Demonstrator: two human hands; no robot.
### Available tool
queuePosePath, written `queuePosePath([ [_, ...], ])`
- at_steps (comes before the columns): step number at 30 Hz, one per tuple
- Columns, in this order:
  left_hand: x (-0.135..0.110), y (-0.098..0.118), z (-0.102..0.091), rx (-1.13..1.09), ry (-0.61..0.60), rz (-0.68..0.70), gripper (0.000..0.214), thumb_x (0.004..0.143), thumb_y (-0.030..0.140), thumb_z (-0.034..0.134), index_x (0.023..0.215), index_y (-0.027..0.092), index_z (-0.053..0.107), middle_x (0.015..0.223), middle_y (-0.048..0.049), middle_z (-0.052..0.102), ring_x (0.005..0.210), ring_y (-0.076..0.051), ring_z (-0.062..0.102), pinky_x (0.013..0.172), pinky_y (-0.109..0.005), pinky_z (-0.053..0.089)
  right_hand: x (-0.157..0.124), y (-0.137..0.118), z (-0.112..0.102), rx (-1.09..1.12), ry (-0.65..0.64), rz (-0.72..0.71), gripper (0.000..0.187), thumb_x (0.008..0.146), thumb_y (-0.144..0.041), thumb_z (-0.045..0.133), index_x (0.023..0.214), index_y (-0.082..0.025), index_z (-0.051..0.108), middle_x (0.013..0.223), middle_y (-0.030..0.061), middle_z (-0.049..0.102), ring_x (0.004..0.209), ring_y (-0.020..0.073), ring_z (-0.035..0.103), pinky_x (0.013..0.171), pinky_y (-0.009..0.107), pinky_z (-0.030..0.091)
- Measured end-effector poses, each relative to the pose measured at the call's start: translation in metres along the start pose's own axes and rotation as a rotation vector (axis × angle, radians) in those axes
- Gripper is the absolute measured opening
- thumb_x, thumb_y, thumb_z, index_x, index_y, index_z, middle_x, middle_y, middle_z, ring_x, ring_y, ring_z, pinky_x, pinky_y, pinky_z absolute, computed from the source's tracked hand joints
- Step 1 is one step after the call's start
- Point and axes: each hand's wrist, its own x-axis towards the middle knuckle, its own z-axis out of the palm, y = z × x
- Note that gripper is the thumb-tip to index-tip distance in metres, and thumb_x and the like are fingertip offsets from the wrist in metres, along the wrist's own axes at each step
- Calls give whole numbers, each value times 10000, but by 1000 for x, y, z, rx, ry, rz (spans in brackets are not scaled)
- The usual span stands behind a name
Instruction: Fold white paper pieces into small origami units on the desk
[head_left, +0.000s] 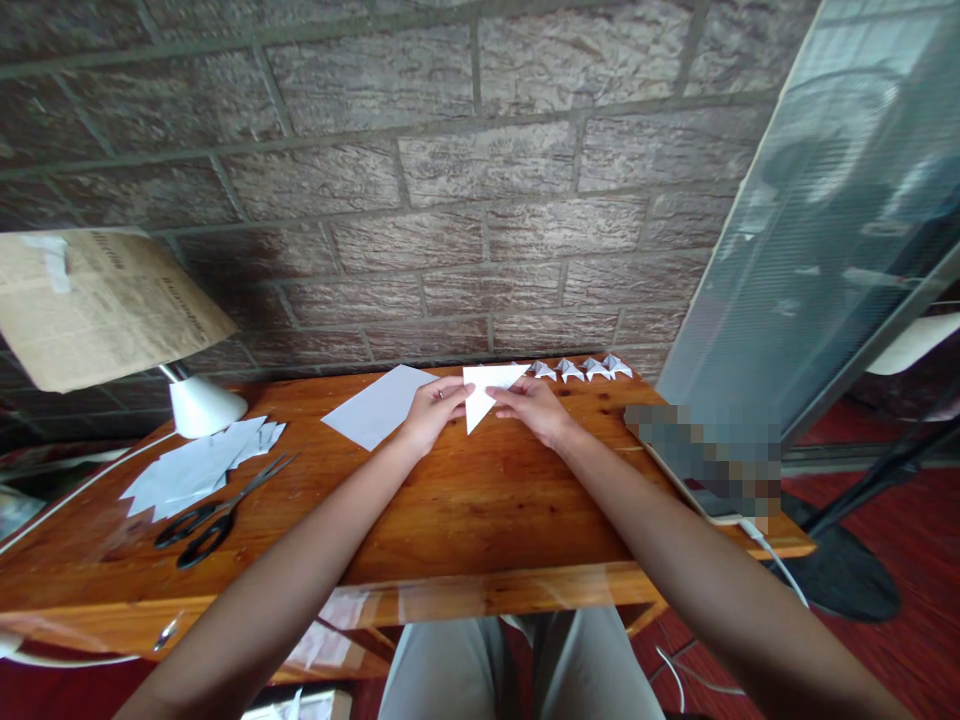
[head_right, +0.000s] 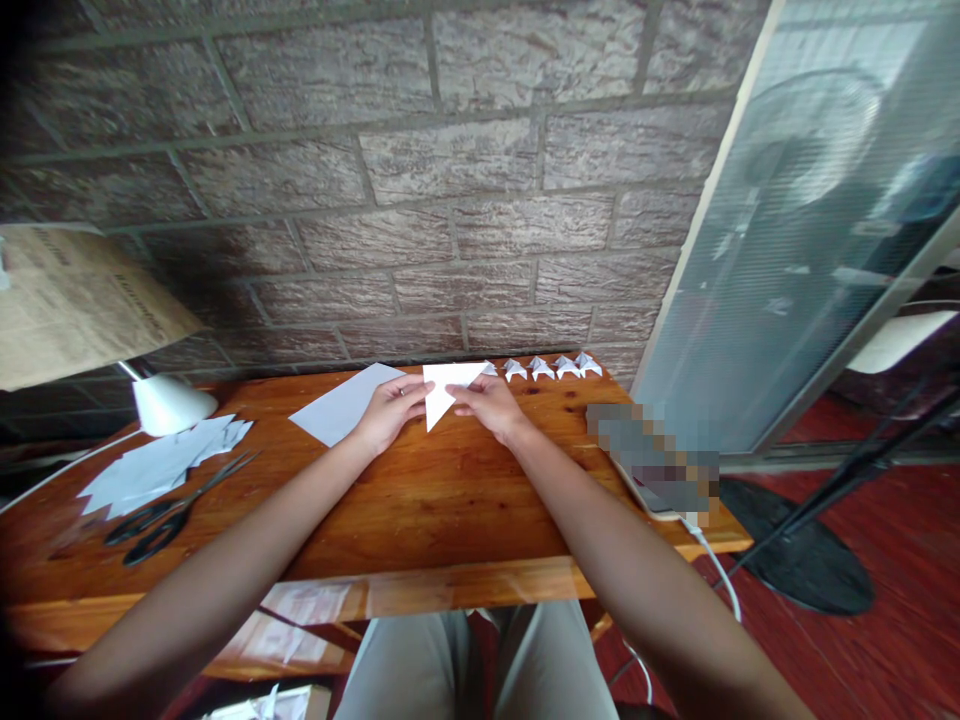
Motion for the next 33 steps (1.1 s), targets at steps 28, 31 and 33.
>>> queuePosePath([
  [28,-3,8,-4,175,-201,-113,513,627,448,817,1018,143,686,919,-100,740,891,-222,691,848,-394,532,6,-3,-9,-1,187,-73,348,493,-392,867,680,-168,677,667,6,675,625,108,603,480,173,401],
  [31,-3,5,-2,149,-147,-65,472,641,465,800,985,158,701,938,-77,738,897,-209,678,833,-364,534,3,0,-3,-45,130,-71,339,495,-392,864,676,-163,691,687,18,696,628,112,604,494,182,419],
  [33,-3,4,-1,149,-119,-34,460,645,477,792,964,155,709,917,-73,739,869,-205,677,796,-338,535,1,2,1,-40,62,-60,332,503,-376,861,712,-164,713,725,21,715,635,108,610,512,183,433],
])
